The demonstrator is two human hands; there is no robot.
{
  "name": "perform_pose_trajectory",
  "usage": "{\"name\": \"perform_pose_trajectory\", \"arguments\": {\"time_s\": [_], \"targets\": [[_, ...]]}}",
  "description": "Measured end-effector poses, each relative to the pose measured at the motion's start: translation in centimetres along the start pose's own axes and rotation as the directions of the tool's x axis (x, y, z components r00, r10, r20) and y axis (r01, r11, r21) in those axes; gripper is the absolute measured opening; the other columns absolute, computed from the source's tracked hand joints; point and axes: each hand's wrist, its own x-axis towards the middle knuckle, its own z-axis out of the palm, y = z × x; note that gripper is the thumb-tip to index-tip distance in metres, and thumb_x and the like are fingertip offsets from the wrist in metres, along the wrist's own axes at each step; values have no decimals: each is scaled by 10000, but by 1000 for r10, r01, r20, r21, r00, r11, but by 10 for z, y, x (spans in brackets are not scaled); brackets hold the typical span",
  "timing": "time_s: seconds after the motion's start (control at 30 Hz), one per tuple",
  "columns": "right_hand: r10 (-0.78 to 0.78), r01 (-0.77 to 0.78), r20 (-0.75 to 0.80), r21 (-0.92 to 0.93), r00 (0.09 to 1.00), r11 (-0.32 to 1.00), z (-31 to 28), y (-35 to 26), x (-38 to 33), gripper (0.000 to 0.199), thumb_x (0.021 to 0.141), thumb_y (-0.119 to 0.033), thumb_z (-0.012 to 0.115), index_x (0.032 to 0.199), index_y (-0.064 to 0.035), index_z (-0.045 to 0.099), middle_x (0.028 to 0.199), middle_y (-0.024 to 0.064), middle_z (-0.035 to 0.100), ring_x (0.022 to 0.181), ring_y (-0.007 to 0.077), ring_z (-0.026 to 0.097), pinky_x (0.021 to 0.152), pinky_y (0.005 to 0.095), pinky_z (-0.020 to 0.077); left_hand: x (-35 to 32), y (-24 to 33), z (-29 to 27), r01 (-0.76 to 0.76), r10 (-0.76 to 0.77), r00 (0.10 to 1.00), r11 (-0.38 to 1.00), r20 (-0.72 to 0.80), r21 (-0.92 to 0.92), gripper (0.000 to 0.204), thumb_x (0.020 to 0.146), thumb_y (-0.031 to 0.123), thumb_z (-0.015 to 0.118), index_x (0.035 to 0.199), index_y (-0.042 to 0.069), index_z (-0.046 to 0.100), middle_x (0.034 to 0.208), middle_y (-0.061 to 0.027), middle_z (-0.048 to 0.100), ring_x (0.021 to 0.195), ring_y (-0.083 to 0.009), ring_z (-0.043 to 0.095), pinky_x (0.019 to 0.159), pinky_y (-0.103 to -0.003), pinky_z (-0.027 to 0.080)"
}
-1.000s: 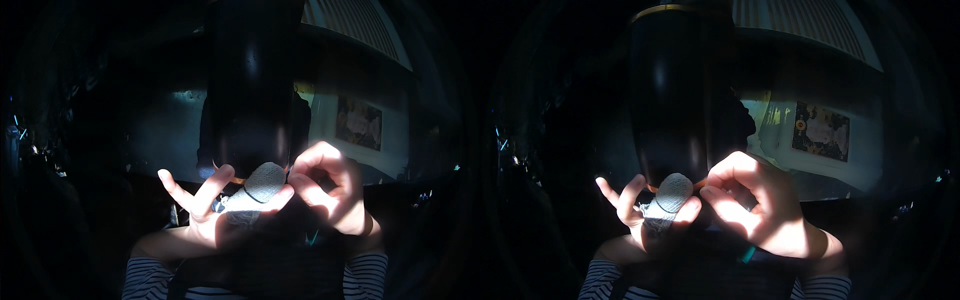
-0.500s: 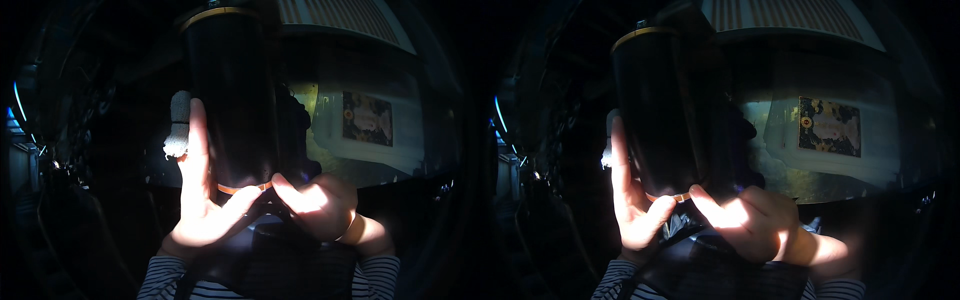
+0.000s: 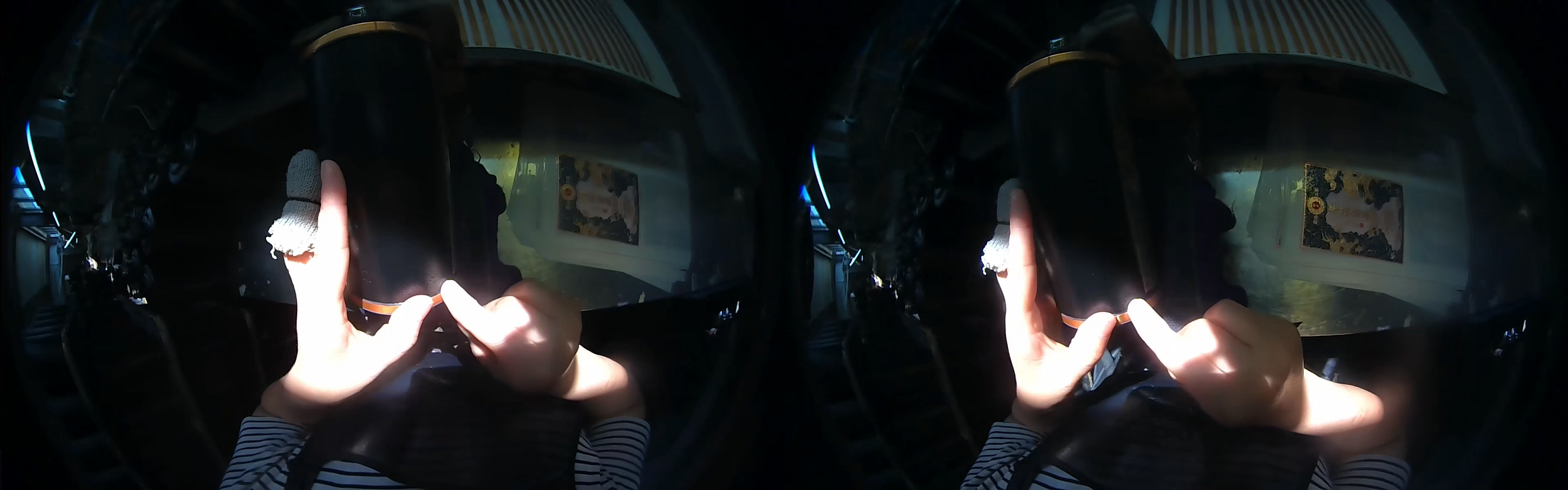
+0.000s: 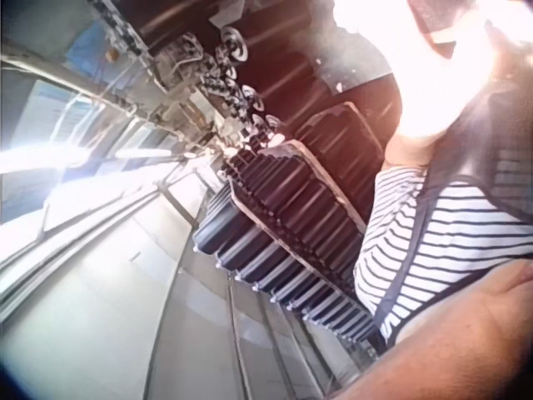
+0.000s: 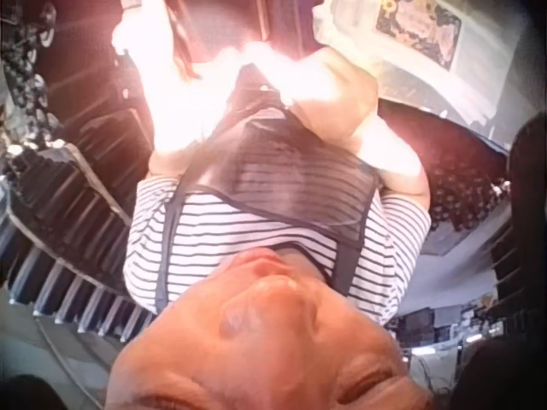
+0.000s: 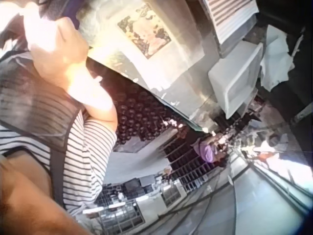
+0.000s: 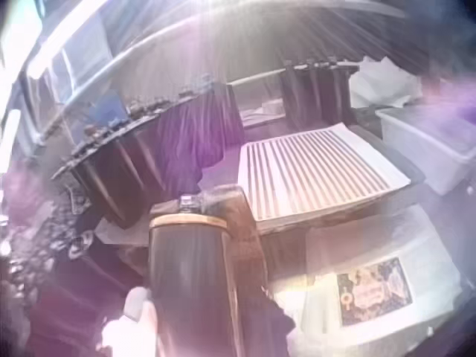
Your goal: The person applies decorative paper labels to cylindrical metal cans. They smooth the labels onto the can surface using a green plastic scraper tool and their fingers to ensure adhesion. The person handles multiple cans, applying labels to each one individually.
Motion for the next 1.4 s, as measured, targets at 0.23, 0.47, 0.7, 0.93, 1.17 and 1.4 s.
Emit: {"name": "perform_pose_trajectory", "arguments": {"time_s": [0.23,0.47,0.7,0.93,1.17,1.4], "targets": [[733,-555,71,704,676,444,-39,37,23,331,891,-309,535,1018,-6,582,681,16,556,656,97,577,578,244,491,0,0,-2,-115,122,993,936,-1,334,1181,597,309,830,1438,55,40,1384,-246,180,1259,-369,301,1047,-440,268],[542,-438,-27,555,840,707,-12,-33,17,231,774,-79,696,937,9,558,837,78,616,731,123,606,673,237,500,2,-14,17,-252,340,937,814,-76,524,866,622,0,690,1376,-33,266,1248,-261,420,1177,-415,410,1018,-488,299],[673,-550,20,595,739,586,-7,-17,6,236,786,-142,667,938,-15,539,833,75,605,743,116,581,686,256,480,-21,-63,3,-75,97,995,925,-39,373,866,719,59,713,1413,26,196,1244,-210,460,1133,-314,491,960,-406,385],[703,-540,58,686,709,487,-4,-12,9,214,796,-127,670,934,-17,548,819,63,605,749,107,581,695,233,474,3,-21,13,-219,246,968,913,-38,343,1149,630,138,806,1441,100,-7,1182,-167,470,956,-242,583,826,-344,514],[732,-548,64,708,679,446,-6,-4,4,189,803,-94,664,901,1,534,811,74,610,733,95,583,677,224,479,-10,-71,7,6,-6,999,1000,-53,-17,1299,566,544,746,1411,35,-99,1419,-280,133,1250,-380,343,1005,-442,361],[513,-419,61,663,856,621,-5,-19,14,227,756,-83,710,878,4,539,822,87,624,738,107,601,653,233,485,10,-18,13,-203,288,955,810,-72,550,1053,666,278,781,1428,76,82,1385,-259,228,1270,-394,275,1015,-490,243]]}}
